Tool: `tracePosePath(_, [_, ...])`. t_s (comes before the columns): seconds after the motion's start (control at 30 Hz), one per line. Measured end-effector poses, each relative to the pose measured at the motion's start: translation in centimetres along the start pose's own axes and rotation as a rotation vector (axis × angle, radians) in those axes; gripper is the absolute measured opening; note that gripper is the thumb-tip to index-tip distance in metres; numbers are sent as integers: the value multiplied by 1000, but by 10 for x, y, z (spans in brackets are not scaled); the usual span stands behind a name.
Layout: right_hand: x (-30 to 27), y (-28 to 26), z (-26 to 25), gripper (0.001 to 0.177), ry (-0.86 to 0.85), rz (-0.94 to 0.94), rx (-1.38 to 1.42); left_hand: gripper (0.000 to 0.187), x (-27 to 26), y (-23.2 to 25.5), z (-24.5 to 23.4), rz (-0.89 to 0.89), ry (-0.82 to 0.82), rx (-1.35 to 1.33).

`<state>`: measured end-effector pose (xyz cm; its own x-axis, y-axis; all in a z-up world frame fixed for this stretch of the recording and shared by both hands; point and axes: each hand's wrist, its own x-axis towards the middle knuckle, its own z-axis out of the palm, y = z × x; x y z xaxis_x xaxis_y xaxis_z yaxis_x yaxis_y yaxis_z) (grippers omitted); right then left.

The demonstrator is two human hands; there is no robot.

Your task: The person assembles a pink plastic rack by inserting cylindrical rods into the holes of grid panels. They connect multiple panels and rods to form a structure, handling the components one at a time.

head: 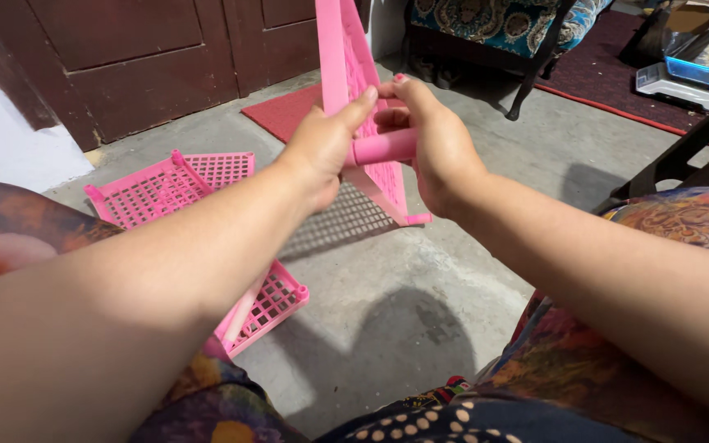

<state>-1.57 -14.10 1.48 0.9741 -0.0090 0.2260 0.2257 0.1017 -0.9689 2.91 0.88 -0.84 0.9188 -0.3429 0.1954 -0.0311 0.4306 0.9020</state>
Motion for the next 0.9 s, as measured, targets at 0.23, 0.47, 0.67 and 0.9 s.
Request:
tracePosePath(0.23, [10, -11, -6, 56, -139, 48, -193, 54, 3, 14, -11, -86, 29, 122])
tracePosePath(0.47, [33, -24, -33, 85, 154, -99, -238, 64, 5, 12, 2, -78, 61, 62])
tracePosePath(0.67, [9, -11, -7, 82, 87, -63, -188, 60, -7, 2, 12, -42, 64, 17])
tracePosePath(0.9, [-2, -56, 2, 51, -301, 545, -494, 45, -4, 10, -2, -3, -122, 96])
